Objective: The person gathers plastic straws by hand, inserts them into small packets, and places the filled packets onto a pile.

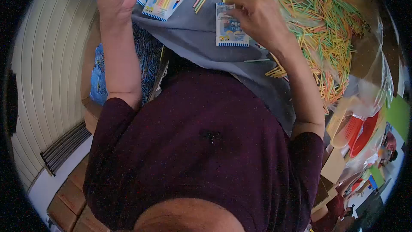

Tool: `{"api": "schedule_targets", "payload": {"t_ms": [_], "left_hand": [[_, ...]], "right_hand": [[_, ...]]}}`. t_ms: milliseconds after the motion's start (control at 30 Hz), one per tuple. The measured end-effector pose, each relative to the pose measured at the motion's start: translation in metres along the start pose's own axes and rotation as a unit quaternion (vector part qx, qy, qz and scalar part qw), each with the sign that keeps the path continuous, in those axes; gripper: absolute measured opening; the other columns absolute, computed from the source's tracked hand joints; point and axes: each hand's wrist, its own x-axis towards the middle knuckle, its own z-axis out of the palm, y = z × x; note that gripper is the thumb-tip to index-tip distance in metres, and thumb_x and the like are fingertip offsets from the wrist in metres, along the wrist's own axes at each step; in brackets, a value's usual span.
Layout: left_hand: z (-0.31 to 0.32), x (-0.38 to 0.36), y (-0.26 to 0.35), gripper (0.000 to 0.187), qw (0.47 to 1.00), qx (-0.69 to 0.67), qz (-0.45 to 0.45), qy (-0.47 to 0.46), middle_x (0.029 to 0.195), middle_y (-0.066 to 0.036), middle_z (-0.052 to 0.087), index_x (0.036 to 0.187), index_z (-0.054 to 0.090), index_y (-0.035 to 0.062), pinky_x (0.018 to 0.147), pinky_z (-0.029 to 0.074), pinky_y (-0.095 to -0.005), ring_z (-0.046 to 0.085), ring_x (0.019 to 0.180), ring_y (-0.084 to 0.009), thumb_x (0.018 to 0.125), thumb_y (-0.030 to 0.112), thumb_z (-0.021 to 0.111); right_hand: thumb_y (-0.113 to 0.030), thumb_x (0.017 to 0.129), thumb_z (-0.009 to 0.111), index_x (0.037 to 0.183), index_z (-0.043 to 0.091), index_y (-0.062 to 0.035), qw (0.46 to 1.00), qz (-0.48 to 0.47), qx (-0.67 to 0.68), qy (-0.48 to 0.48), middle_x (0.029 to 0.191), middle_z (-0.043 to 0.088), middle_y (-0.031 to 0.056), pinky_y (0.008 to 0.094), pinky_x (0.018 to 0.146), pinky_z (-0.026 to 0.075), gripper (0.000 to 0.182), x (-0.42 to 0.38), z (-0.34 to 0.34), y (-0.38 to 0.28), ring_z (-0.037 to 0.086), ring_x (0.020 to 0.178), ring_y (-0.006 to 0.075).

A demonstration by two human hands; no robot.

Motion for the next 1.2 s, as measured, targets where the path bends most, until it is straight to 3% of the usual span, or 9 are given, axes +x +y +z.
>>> {"api": "schedule_targets", "payload": {"t_ms": [67,100,167,467,533,767,900,1033,1200], "left_hand": [[0.016,-0.008,0.014,0.017,1.000,0.021,0.004,0.007,0.098,-0.007,0.073,0.104,0.071,-0.0028,0.080,0.053,-0.0242,0.067,0.087,-0.0114,0.088,0.002,0.071],[0.021,-0.007,0.017,0.017,0.999,0.031,0.005,0.008,0.099,-0.007,0.073,0.105,0.071,-0.0029,0.080,0.053,-0.0243,0.067,0.087,-0.0115,0.088,0.002,0.071],[0.035,-0.013,0.027,0.018,0.999,0.047,0.007,0.010,0.099,-0.007,0.073,0.105,0.071,-0.0030,0.081,0.053,-0.0245,0.067,0.087,-0.0117,0.088,0.002,0.071],[0.055,-0.040,0.075,0.019,0.996,0.087,-0.001,-0.013,0.100,-0.009,0.073,0.105,0.071,-0.0037,0.083,0.052,-0.0253,0.068,0.089,-0.0126,0.086,0.000,0.071],[0.088,-0.052,0.085,0.015,0.996,0.074,-0.056,-0.015,0.086,-0.004,0.073,0.097,0.073,-0.0016,0.069,0.051,-0.0201,0.064,0.075,-0.0055,0.084,0.005,0.075],[0.131,-0.100,0.051,0.019,0.973,-0.051,-0.225,-0.027,0.094,-0.004,0.072,0.105,0.071,-0.0034,0.075,0.052,-0.0218,0.064,0.082,-0.0067,0.088,0.005,0.072],[0.154,-0.121,0.044,0.019,0.958,-0.056,-0.282,-0.021,0.094,-0.003,0.072,0.108,0.070,-0.0044,0.077,0.052,-0.0233,0.063,0.084,-0.0059,0.091,0.004,0.068],[0.165,-0.135,0.042,0.016,0.958,-0.005,-0.280,-0.061,0.094,-0.002,0.072,0.105,0.070,-0.0054,0.076,0.052,-0.0227,0.061,0.084,-0.0051,0.091,0.003,0.066],[0.166,-0.143,0.039,0.015,0.958,-0.005,-0.286,-0.034,0.092,-0.003,0.072,0.103,0.070,-0.0060,0.076,0.051,-0.0228,0.061,0.083,-0.0050,0.090,0.002,0.066]], "right_hand": [[-0.007,0.076,0.071,0.108,0.069,-0.0084,0.972,-0.174,-0.155,0.031,0.090,0.069,0.0127,0.0400,0.075,0.054,0.032,0.017,0.011,-0.004,0.067,0.080,0.0313],[-0.007,0.076,0.071,0.108,0.069,-0.0084,0.972,-0.174,-0.154,0.034,0.090,0.069,0.0127,0.0400,0.075,0.054,0.032,0.031,0.018,-0.006,0.067,0.080,0.0313],[-0.007,0.075,0.071,0.112,0.067,-0.0063,0.927,-0.299,-0.226,-0.012,0.096,0.068,0.0106,0.0407,0.079,0.053,0.038,0.055,0.028,-0.008,0.067,0.092,0.0314],[-0.007,0.074,0.072,0.112,0.067,-0.0066,0.957,-0.196,-0.206,-0.058,0.099,0.068,0.0109,0.0412,0.080,0.053,0.039,0.086,0.052,-0.016,0.066,0.094,0.0313],[-0.007,0.074,0.072,0.112,0.067,-0.0066,0.962,-0.174,-0.200,-0.071,0.100,0.068,0.0110,0.0413,0.081,0.053,0.039,0.092,0.052,-0.012,0.066,0.095,0.0312],[-0.007,0.073,0.072,0.112,0.067,-0.0069,0.971,-0.115,-0.179,-0.111,0.103,0.068,0.0113,0.0417,0.082,0.053,0.040,0.093,0.036,0.005,0.066,0.097,0.0311],[-0.007,0.073,0.072,0.112,0.067,-0.0070,0.973,-0.099,-0.165,-0.130,0.104,0.068,0.0115,0.0420,0.082,0.053,0.040,0.092,0.012,0.028,0.066,0.098,0.0310],[-0.008,0.072,0.072,0.112,0.067,-0.0072,0.972,-0.089,-0.149,-0.159,0.106,0.068,0.0116,0.0422,0.083,0.053,0.040,0.057,-0.015,0.025,0.066,0.100,0.0310],[-0.009,0.070,0.074,0.113,0.067,-0.0063,0.966,-0.046,-0.179,-0.183,0.112,0.068,0.0132,0.0435,0.087,0.052,0.044,0.035,-0.008,0.002,0.065,0.103,0.0314]]}}
